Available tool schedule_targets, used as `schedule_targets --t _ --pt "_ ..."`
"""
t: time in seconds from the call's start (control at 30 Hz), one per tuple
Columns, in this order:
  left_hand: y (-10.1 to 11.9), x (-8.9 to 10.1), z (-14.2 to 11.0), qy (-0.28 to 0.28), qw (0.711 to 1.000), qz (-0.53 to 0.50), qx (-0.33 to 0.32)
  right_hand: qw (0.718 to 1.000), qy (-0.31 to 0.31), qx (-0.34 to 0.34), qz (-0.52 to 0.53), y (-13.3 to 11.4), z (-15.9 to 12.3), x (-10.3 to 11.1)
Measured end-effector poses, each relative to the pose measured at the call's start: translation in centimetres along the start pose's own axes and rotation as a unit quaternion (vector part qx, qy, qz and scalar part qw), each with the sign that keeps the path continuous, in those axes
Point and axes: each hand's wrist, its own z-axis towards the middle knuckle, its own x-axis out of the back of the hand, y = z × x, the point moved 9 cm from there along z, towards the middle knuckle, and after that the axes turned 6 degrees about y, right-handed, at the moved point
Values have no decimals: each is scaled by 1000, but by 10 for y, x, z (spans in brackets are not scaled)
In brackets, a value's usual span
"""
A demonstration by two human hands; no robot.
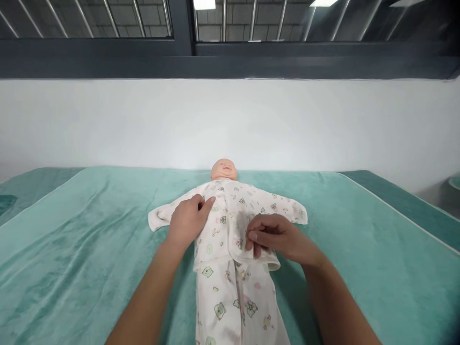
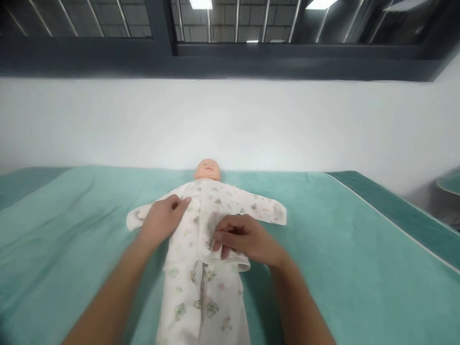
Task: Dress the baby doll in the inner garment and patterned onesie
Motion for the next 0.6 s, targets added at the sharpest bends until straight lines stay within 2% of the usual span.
schedule_targets --t 0.07,0.13,0.2,0.27,0.33,0.5,0.6 --pt "-11 -3 -8 -18 999 26 25 999 -19 -38 -8 12 1 -3" --pt "-22 -5 -25 -37 998 9 53 998 -30 -47 7 18 -1 -3" --pt "-34 -12 -52 -105 989 -58 89 998 -30 -45 32 24 -6 -2" --pt "-40 -23 -84 -208 961 -142 114 997 -14 -44 56 32 -13 0" --pt "-43 -23 -111 -254 940 -196 117 996 17 -40 81 40 -19 2" --pt "-47 -13 -138 -242 932 -250 101 985 78 -29 151 56 -34 -6" --pt "-49 -8 -136 -185 936 -284 93 980 77 -29 182 61 -43 -14"
